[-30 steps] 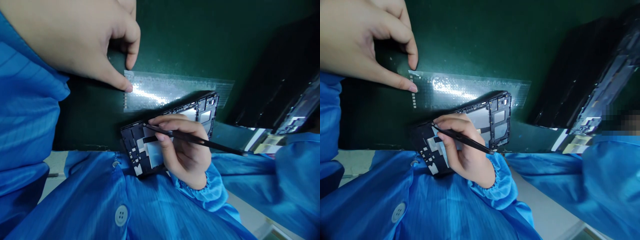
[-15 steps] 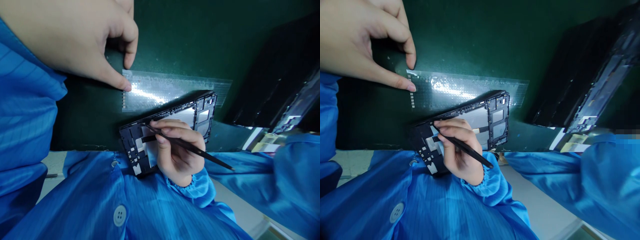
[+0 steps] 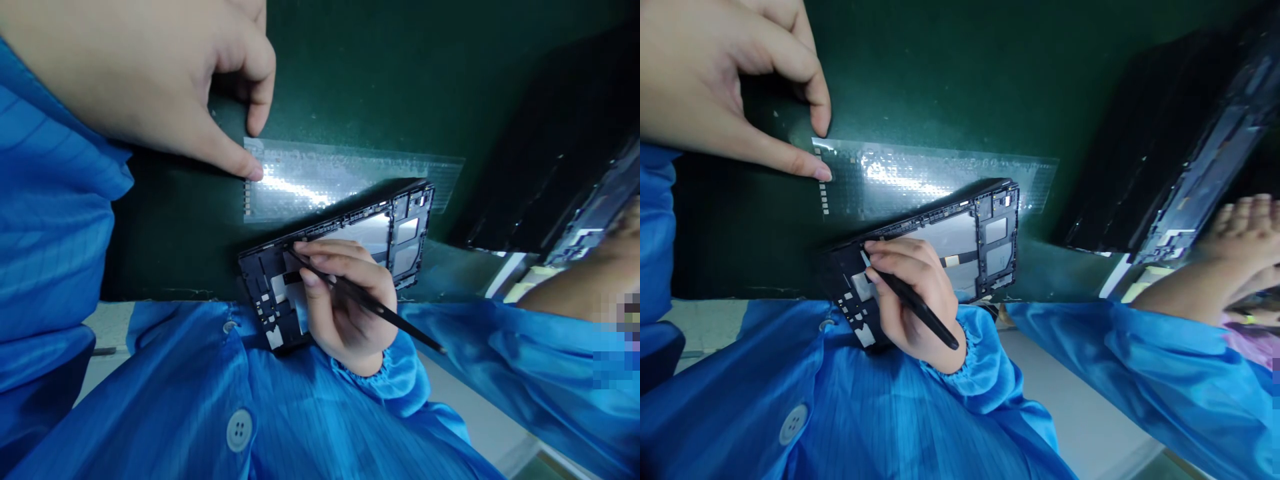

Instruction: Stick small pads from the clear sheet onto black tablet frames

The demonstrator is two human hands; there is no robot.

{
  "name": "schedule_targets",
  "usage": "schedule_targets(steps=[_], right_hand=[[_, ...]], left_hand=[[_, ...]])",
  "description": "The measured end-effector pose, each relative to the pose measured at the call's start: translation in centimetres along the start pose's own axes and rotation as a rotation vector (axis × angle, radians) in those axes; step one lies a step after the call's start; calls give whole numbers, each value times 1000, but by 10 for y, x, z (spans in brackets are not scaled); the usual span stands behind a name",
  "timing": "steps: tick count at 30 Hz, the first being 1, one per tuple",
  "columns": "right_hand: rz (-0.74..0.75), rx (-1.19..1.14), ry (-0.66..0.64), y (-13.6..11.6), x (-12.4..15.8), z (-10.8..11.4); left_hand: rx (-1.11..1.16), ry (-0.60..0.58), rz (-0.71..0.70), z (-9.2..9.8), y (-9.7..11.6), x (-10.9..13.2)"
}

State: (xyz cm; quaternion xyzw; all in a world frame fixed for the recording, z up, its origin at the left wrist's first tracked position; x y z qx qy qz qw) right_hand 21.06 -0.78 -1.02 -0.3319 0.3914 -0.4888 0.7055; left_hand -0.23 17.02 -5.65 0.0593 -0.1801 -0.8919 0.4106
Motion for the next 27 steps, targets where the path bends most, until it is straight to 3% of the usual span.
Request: schedule_targets(steps=[3, 10, 15, 17, 19, 20, 21, 22, 24, 25, 27], right_hand=[[-51, 8, -6, 0, 2, 1], [-74, -97, 90, 2, 7, 3], [-108, -118, 71, 1, 3, -2], [-136, -141, 178, -3, 6, 17], [-164, -143, 363, -9, 19, 50], [-202, -128, 394, -12, 29, 64], [-276, -91, 343, -12, 40, 73], [-386, -35, 209, -10, 53, 74], [-634, 96, -119, 0, 88, 59], [-711, 123, -192, 4, 105, 49], [-694, 65, -66, 9, 126, 32]], left_hand=[[73, -17, -150, 1, 11, 0], [73, -6, -95, 2, 10, 3], [111, 68, -182, 10, 10, 6], [122, 110, -239, 19, 18, 6], [103, 149, -273, 27, 33, 7], [98, 152, -259, 29, 42, 7], [101, 136, -232, 29, 52, 8], [115, 101, -201, 25, 63, 9], [183, 26, -180, 14, 84, 15], [211, 9, -203, 8, 95, 19], [235, 5, -261, -1, 110, 27]])
Point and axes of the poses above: each hand's wrist, its own x-axis away from the middle knuckle, its own z-axis out of the back of the hand, y = z × x, the point moved 6 cm from there along -x, towards the middle knuckle, and after that the axes turned 3 degrees about -z, right-handed, at the moved point
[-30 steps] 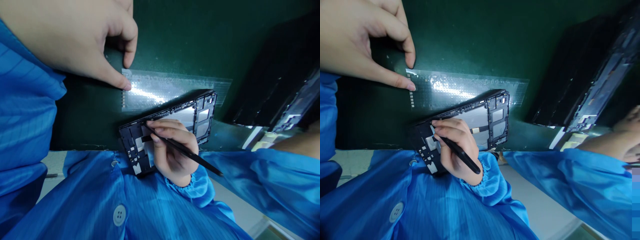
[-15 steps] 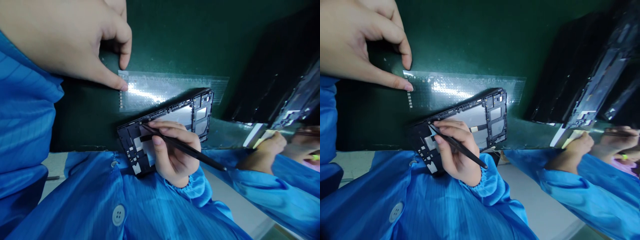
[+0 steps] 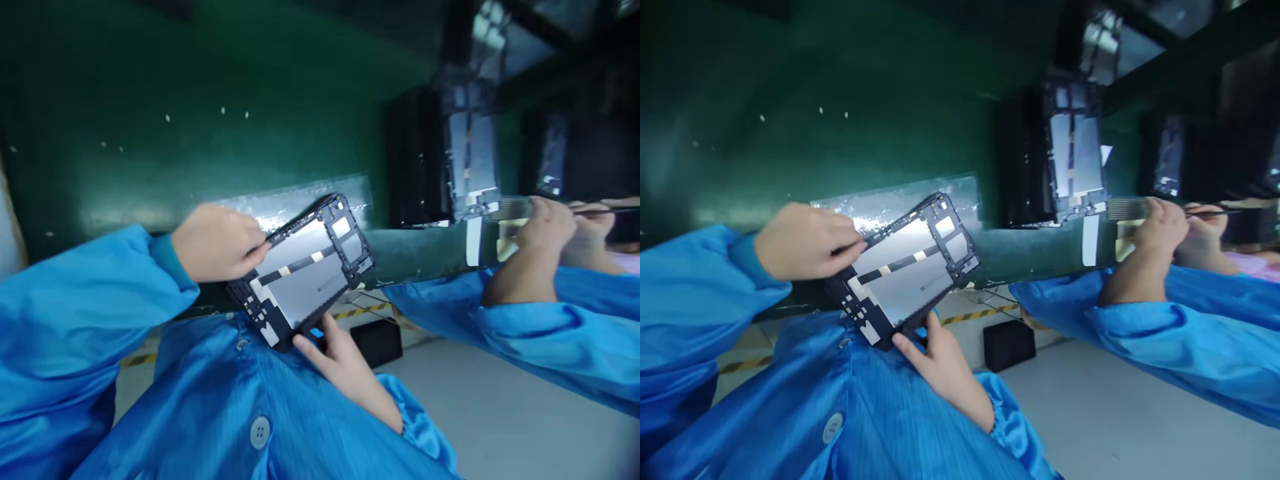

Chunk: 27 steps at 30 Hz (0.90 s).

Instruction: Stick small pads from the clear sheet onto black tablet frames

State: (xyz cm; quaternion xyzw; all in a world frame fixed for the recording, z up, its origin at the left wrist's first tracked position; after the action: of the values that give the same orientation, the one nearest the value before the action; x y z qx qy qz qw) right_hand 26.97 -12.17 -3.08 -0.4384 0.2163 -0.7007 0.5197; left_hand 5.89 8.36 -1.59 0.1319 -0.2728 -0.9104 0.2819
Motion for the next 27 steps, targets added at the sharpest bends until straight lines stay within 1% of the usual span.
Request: schedule_targets(steps=[2, 4, 5, 6, 8, 10, 11, 13, 16, 18, 20, 21, 23, 25, 27], right_hand=[[161, -208, 221, 2, 5, -8], [263, -326, 390, -1, 2, -1], [268, -361, 458, -5, -2, 9], [240, -405, 512, -9, -11, 22], [119, -503, 561, -22, -41, 55], [-31, -567, 504, -44, -94, 83], [-27, -572, 477, -63, -127, 95], [12, -558, 452, -102, -202, 114], [-12, -424, 419, -150, -316, 133], [-45, -294, 411, -168, -375, 147], [-53, -139, 406, -178, -416, 164], [-44, -53, 407, -181, -429, 174], [-10, 128, 413, -182, -440, 195], [35, 300, 416, -177, -432, 218], [76, 440, 417, -164, -407, 246]], left_hand=[[9, 8, -64, -7, 9, 4], [19, 25, -124, -8, 12, 7], [24, 42, -140, -6, 11, 8], [24, 69, -142, -4, 8, 9], [11, 153, -103, 3, -5, 11], [-16, 254, -38, 11, -21, 15], [-29, 299, -11, 14, -28, 18], [-46, 362, 19, 18, -40, 22], [-49, 401, 20, 18, -50, 26], [-37, 412, 17, 16, -54, 27], [-13, 413, 16, 16, -57, 29], [3, 410, 18, 17, -57, 30], [46, 396, 33, 19, -54, 31], [102, 366, 63, 20, -43, 26], [171, 309, 102, 15, -24, 7]])
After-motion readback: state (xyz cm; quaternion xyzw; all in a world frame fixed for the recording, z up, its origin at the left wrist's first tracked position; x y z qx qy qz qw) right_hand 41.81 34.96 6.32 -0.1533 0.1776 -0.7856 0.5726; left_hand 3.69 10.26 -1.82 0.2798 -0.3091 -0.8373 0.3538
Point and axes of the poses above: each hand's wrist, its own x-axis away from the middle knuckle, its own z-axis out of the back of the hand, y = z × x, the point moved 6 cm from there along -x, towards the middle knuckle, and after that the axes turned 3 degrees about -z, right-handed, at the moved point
